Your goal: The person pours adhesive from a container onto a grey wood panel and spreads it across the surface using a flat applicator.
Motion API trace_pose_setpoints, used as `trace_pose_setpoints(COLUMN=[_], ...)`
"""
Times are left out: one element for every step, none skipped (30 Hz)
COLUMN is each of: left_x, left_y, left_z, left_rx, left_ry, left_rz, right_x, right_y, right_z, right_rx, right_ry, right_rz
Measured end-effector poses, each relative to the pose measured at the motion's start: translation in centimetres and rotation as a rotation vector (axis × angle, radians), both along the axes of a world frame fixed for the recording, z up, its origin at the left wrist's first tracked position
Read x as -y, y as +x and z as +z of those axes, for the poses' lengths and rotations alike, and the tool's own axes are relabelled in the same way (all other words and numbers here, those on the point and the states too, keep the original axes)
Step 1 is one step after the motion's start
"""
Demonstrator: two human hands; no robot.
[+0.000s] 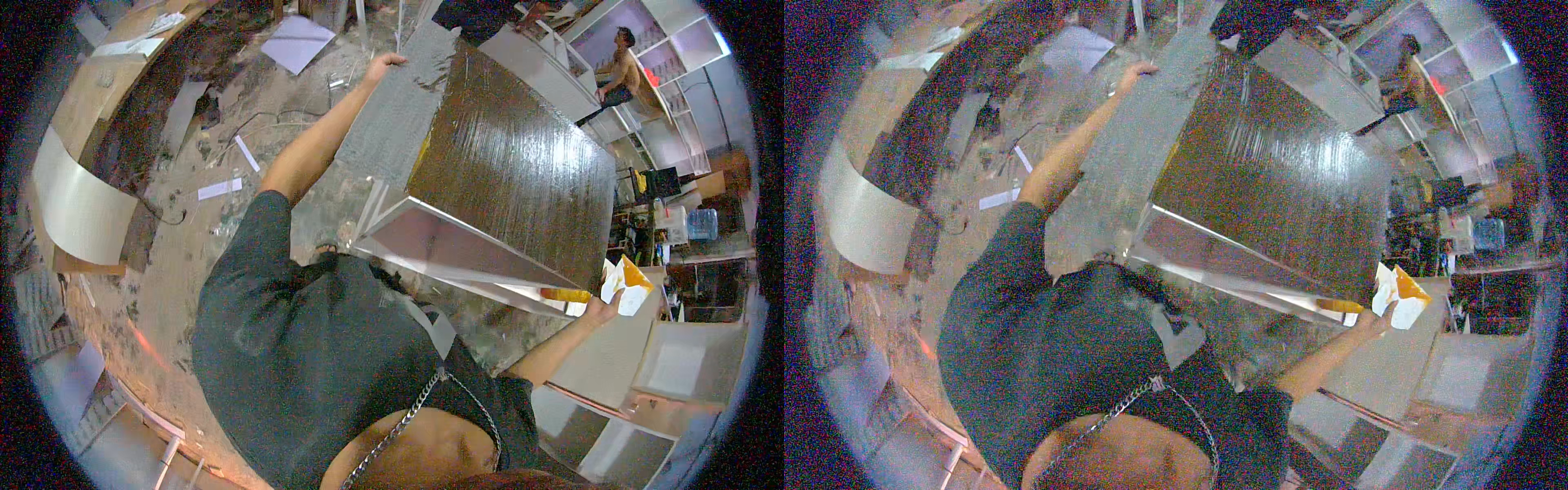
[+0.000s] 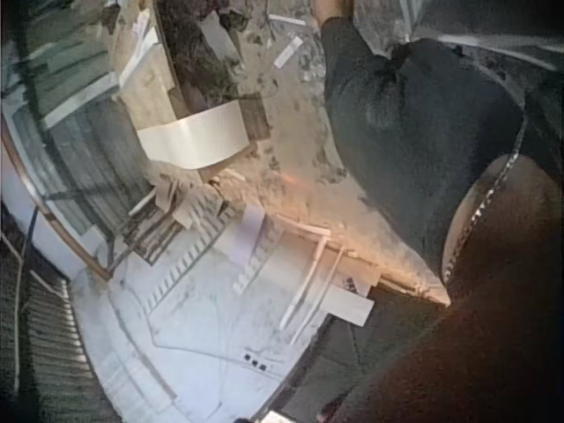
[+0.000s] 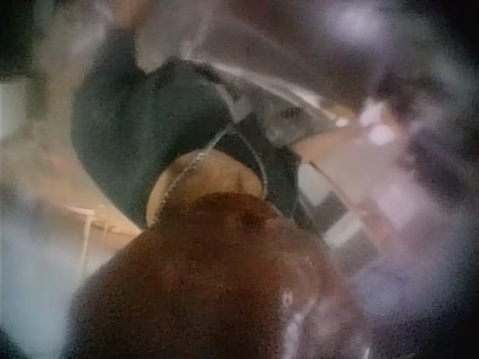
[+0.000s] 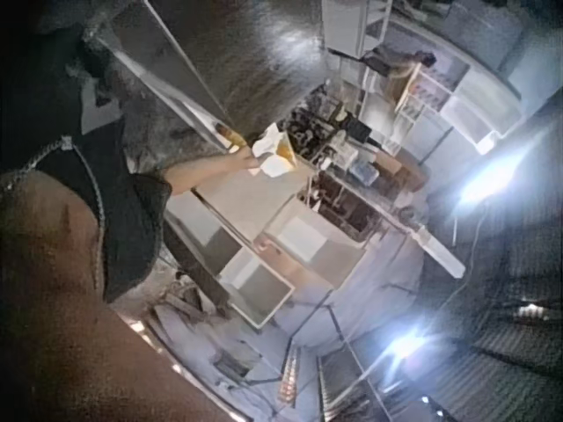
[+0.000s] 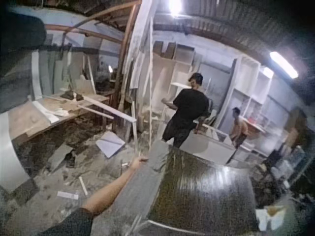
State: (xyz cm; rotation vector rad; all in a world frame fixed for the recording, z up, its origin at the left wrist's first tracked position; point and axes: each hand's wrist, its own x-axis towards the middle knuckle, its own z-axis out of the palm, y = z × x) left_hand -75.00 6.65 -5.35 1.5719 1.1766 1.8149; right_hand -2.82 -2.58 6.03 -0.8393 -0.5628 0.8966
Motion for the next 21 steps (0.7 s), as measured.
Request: trace_pose_setpoints(left_x=[-0.1,0.3,0.4,0.4,-0.2,-1.0,-0.7,-1.1,-0.9,-0.5,0.2,0.7,0.9,0.4,1.0,1.7,1.9,2.5,3.2,4.3,5.6], left_y=[0.8,0.8,0.6,0.3,-0.3,0.1,-0.2,1.3,1.2,0.9,-0.2,-0.9,-1.2,-0.3,0.0,0.3,2.1,3.4,4.8,6.7,8.6], left_z=[0.2,0.1,0.3,0.6,0.2,0.1,0.2,0.5,0.7,0.8,0.8,1.0,1.4,2.3,2.9,3.6,4.5,5.3,6.2,8.1,10.3], left_rx=[-0.05,-0.099,-0.125,-0.153,-0.006,0.068,0.14,0.166,0.171,0.174,0.131,0.107,0.089,0.184,0.208,0.234,0.338,0.419,0.507,0.573,0.639], left_ry=[-0.039,-0.078,-0.093,-0.108,-0.004,0.047,0.099,0.075,0.062,0.048,0.124,0.163,0.209,0.028,-0.075,-0.175,-0.153,-0.216,-0.277,-0.403,-0.526], left_rz=[0.033,0.082,0.103,0.126,-0.002,-0.084,-0.149,-0.159,-0.152,-0.14,-0.101,-0.083,-0.078,-0.079,-0.069,-0.062,-0.062,-0.053,-0.042,-0.079,-0.114], right_x=[0.6,0.9,0.7,0.3,0.0,-0.3,-1.4,-1.6,-2.1,-2.4,-2.7,-2.9,-3.7,-4.6,-4.7,-4.4,-4.9,-5.4,-5.0,-4.3,-4.0], right_y=[-0.3,-1.0,-0.5,0.5,1.6,4.0,5.8,8.7,10.0,10.5,9.6,8.2,8.7,13.1,11.1,8.4,6.3,2.8,-2.0,-7.0,-10.4], right_z=[0.3,0.7,0.4,0.2,-0.1,-0.3,-0.3,-0.4,-0.1,1.0,2.9,5.1,7.1,8.9,9.9,11.3,14.5,16.5,18.3,19.9,20.9], right_rx=[0.016,0.033,0.288,0.414,0.532,0.244,-0.047,0.013,0.025,0.036,0.071,0.112,0.085,0.053,0.734,1.336,0.517,0.43,0.346,0.422,0.502], right_ry=[-0.019,-0.038,-0.012,0.0,0.017,0.094,0.177,0.191,0.195,0.199,0.178,0.158,0.17,0.179,0.171,0.178,0.091,0.057,0.02,-0.093,-0.134], right_rz=[-0.085,-0.155,-0.083,-0.048,-0.019,0.106,0.249,0.151,0.135,0.125,0.121,0.11,0.114,0.26,0.135,-0.178,0.273,0.246,0.213,0.124,0.142])
